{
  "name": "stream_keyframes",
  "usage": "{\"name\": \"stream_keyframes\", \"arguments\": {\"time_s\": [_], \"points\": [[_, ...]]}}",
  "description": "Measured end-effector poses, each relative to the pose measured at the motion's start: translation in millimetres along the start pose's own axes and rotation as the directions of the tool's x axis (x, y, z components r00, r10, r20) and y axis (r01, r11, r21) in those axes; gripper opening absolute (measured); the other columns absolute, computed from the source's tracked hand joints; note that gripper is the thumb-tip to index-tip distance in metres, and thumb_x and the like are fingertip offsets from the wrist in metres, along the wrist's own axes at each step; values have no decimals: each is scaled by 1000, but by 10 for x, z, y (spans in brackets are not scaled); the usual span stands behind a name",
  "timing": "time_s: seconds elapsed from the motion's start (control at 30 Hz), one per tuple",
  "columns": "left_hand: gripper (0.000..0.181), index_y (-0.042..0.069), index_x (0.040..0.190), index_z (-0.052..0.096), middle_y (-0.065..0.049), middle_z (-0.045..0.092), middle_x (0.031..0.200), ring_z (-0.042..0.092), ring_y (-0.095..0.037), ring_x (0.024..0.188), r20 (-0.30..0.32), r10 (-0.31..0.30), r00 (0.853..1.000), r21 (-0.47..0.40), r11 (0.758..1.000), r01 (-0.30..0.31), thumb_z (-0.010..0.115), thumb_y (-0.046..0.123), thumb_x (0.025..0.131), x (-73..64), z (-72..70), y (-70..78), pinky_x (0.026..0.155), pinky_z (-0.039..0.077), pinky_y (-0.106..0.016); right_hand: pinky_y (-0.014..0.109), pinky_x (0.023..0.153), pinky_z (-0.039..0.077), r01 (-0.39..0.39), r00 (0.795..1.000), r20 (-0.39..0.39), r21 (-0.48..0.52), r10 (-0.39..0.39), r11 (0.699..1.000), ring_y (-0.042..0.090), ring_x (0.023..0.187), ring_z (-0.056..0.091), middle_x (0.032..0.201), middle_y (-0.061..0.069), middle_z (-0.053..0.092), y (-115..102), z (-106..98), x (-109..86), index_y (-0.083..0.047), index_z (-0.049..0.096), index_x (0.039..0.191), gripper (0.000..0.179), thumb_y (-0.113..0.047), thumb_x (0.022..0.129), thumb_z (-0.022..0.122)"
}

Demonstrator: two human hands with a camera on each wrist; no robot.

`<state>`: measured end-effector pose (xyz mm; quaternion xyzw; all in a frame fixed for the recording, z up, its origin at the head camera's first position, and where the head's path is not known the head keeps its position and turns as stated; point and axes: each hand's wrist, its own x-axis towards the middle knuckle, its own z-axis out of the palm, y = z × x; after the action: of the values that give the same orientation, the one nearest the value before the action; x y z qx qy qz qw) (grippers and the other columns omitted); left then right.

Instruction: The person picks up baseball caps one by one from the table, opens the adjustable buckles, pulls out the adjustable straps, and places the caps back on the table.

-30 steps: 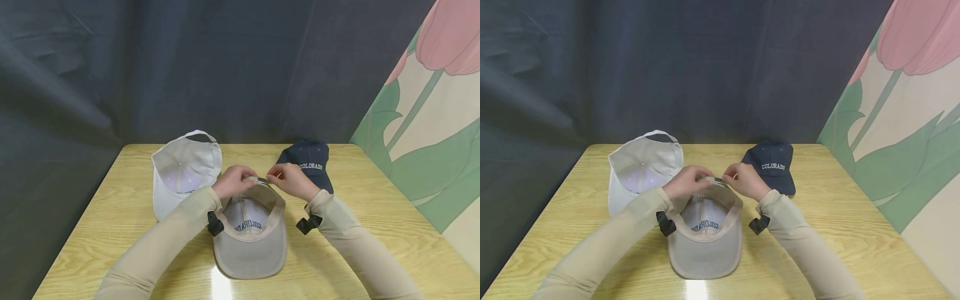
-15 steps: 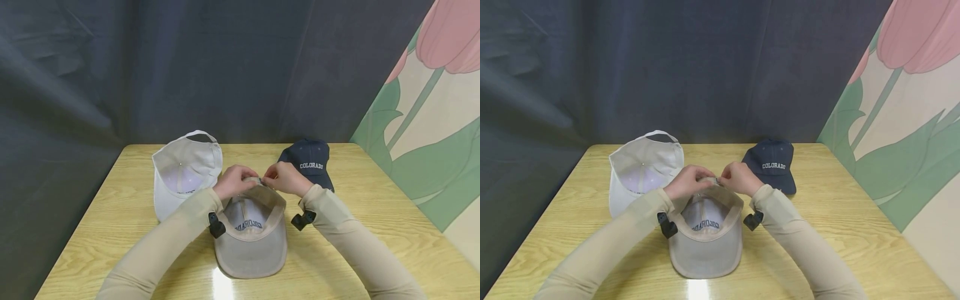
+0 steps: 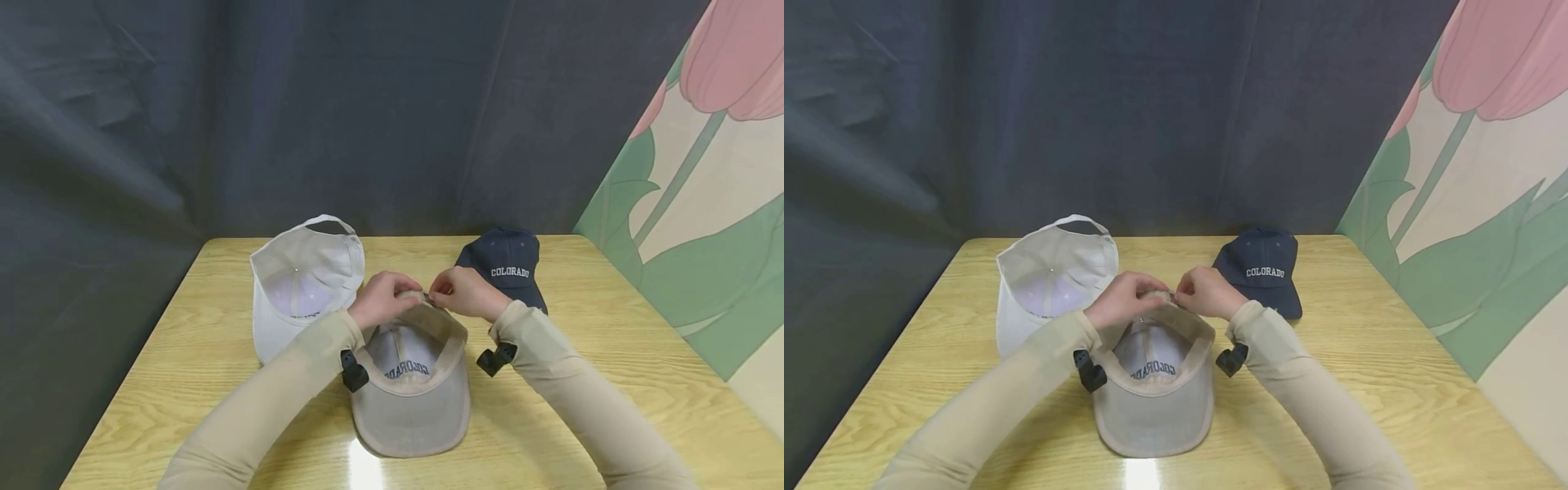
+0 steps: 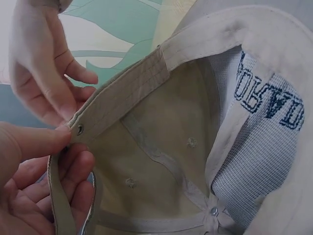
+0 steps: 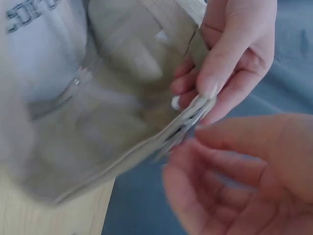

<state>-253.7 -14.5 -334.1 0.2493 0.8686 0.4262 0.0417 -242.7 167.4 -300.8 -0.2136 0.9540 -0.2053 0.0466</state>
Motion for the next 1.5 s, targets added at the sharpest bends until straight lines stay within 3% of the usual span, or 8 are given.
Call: {"name": "stream_keyframes", "arguments": {"time_s": [0.1, 0.2, 0.47, 0.57, 0.73, 0.9, 1.17, 1.5], "points": [[22, 7, 106, 70, -8, 69, 110, 63, -22, 105, -26, 13, 1000, 14, 1000, -13, 63, 16, 87, -11, -15, -17, 91, 49, -35, 27, 65, 52, 127, 991, -34, -35, -128, 991, 13, 72, 63, 88, 8, 71, 77, 29, -37, -4, 70, 96, 13, -8, 88, 61], [21, 7, 105, 70, -8, 69, 110, 63, -21, 104, -47, 22, 999, 23, 1000, -21, 63, 17, 88, -16, -27, -30, 91, 49, -35, 29, 69, 54, 271, 951, -101, -176, -291, 946, 14, 79, 65, 93, 5, 70, 160, 86, -75, -7, 69, 101, 17, -4, 86, 64], [21, 8, 107, 69, -9, 67, 114, 61, -22, 109, -36, 14, 999, 30, 999, -13, 59, 17, 91, -14, -42, -30, 94, 48, -36, 26, 71, 54, 432, 770, -158, -585, -618, 687, 11, 84, 66, 95, -2, 68, 273, 182, -63, -12, 68, 106, 23, -8, 83, 67], [21, 8, 108, 68, -9, 67, 114, 61, -22, 110, -37, 16, 999, 25, 1000, -15, 59, 17, 91, -11, -39, -43, 94, 48, -36, 25, 70, 54, 446, 728, -100, -682, -678, 579, 11, 84, 65, 98, -1, 68, 286, 179, -61, -11, 66, 111, 33, -3, 79, 69], [22, 6, 108, 68, -10, 67, 113, 62, -22, 108, -39, 20, 999, 20, 1000, -19, 58, 15, 91, -6, -29, -69, 93, 49, -35, 26, 72, 54, 463, 691, -33, -746, -722, 478, 14, 87, 66, 104, 3, 68, 318, 187, -59, -7, 62, 116, 41, 2, 77, 69], [21, 7, 107, 69, -9, 69, 109, 64, -20, 100, -46, 20, 999, 26, 999, -19, 58, 17, 92, -4, -25, -71, 87, 50, -32, 27, 72, 55, 472, 672, -2, -769, -740, 431, 15, 89, 67, 110, 7, 68, 356, 214, -56, -3, 58, 121, 45, 1, 78, 67], [22, 9, 105, 71, -7, 70, 107, 65, -18, 97, -65, 12, 998, 45, 999, -9, 61, 20, 90, -28, -1, -16, 83, 51, -29, 25, 71, 55, 475, 667, 12, -778, -745, 412, 13, 87, 67, 107, 7, 68, 392, 256, -73, 0, 56, 122, 45, 1, 79, 66], [24, 8, 106, 71, -7, 71, 107, 67, -18, 98, -98, -13, 995, 2, 1000, 13, 66, 22, 86, -27, 38, -9, 83, 52, -29, 24, 65, 54, 491, 695, 14, -739, -719, 460, 12, 82, 66, 104, 7, 65, 357, 249, -74, 0, 55, 119, 40, 2, 80, 65]]}}
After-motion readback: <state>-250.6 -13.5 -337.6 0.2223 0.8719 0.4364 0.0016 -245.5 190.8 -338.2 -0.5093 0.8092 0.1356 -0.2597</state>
